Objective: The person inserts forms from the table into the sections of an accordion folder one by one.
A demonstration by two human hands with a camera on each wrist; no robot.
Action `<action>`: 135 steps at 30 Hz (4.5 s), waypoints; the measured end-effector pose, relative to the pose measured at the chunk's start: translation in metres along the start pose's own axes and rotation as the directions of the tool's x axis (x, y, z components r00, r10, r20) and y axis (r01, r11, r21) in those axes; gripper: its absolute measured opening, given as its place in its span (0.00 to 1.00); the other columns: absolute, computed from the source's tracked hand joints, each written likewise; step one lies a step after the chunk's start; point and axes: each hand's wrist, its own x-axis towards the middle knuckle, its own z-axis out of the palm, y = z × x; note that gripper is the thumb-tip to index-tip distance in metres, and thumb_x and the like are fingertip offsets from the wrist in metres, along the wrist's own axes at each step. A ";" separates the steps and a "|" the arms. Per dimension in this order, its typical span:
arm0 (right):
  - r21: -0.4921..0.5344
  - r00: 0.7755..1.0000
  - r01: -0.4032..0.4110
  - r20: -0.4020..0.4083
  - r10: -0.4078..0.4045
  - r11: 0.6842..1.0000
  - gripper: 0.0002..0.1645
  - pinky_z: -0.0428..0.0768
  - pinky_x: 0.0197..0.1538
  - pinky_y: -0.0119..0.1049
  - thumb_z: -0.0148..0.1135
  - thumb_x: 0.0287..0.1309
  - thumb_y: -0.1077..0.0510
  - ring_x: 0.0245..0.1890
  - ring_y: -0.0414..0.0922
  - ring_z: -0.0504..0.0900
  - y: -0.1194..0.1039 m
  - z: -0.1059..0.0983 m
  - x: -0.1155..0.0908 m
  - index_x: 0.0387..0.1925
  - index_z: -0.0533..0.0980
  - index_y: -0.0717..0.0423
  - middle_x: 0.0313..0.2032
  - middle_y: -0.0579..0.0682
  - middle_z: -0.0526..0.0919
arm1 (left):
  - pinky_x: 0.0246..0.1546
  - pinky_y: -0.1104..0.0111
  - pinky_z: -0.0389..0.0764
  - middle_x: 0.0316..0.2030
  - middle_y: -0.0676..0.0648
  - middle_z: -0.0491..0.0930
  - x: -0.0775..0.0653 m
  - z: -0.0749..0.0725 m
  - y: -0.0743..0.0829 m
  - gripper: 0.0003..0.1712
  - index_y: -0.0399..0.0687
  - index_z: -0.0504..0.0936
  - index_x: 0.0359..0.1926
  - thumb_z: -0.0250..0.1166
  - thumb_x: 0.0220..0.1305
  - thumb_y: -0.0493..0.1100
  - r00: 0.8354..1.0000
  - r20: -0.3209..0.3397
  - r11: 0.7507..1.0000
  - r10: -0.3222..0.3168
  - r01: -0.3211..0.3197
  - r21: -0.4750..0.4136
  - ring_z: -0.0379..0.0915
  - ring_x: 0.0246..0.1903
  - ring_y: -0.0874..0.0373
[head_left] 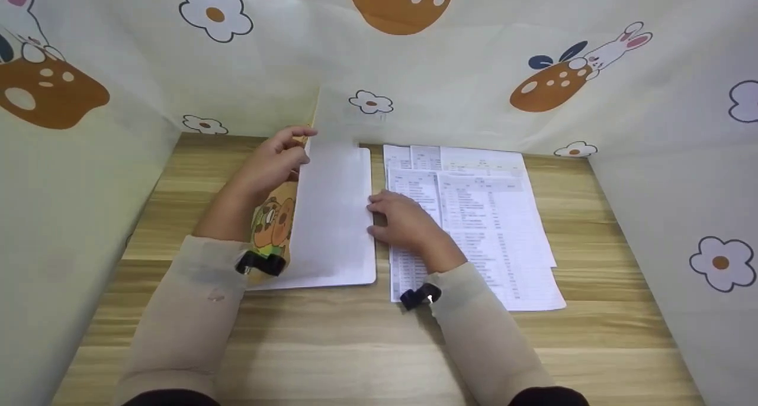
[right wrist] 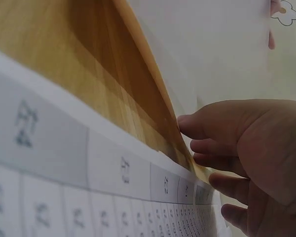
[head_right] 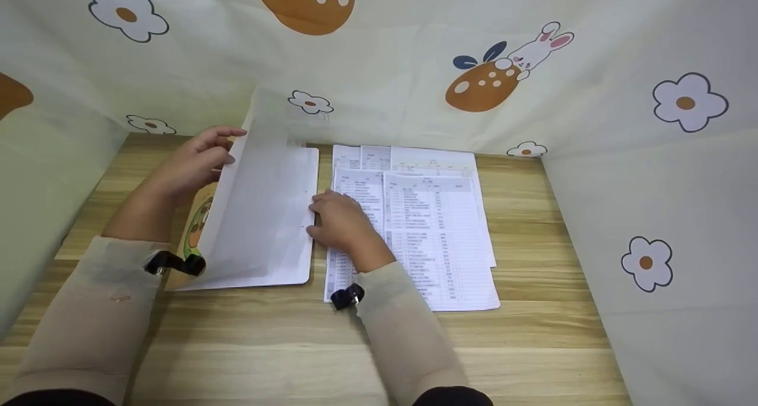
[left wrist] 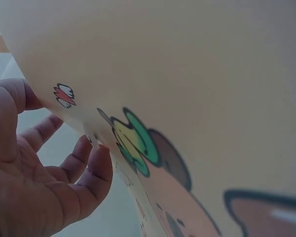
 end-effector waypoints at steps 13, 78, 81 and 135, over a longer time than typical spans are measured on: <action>0.015 1.000 -0.003 -0.017 0.003 1.000 0.33 0.61 0.84 0.44 0.67 0.69 0.46 0.81 0.50 0.67 0.001 -0.006 0.002 0.71 0.78 0.54 0.74 0.47 0.77 | 0.44 0.65 0.75 0.44 0.51 0.65 0.003 -0.006 0.001 0.30 0.60 0.70 0.73 0.52 0.72 0.39 1.000 0.018 0.992 -0.019 0.021 -0.125 0.64 0.35 0.60; 0.195 0.830 -0.529 -0.085 0.551 0.826 0.54 0.69 0.73 0.69 0.73 0.64 0.38 0.73 0.69 0.70 0.186 -0.100 -0.140 0.80 0.63 0.60 0.75 0.69 0.69 | 0.52 0.64 0.82 0.59 0.44 0.68 -0.008 0.017 -0.007 0.33 0.46 0.64 0.79 0.46 0.75 0.34 0.978 0.021 0.885 0.207 -0.178 -0.430 0.75 0.53 0.53; 0.191 0.808 -0.570 -0.045 0.587 0.799 0.60 0.69 0.74 0.68 0.74 0.62 0.36 0.72 0.69 0.71 0.191 -0.099 -0.144 0.82 0.59 0.62 0.74 0.71 0.70 | 0.51 0.64 0.82 0.59 0.44 0.68 -0.007 0.017 -0.008 0.33 0.44 0.64 0.79 0.45 0.75 0.34 0.977 0.022 0.881 0.212 -0.181 -0.437 0.75 0.52 0.53; 0.291 0.772 -0.587 -0.080 0.631 0.755 0.33 0.77 0.67 0.62 0.54 0.76 0.51 0.61 0.65 0.80 0.194 -0.098 -0.150 0.71 0.72 0.70 0.65 0.72 0.79 | 0.51 0.64 0.78 0.57 0.46 0.68 -0.006 0.023 -0.010 0.32 0.48 0.65 0.78 0.46 0.75 0.35 0.979 0.000 0.877 0.204 -0.183 -0.444 0.72 0.53 0.51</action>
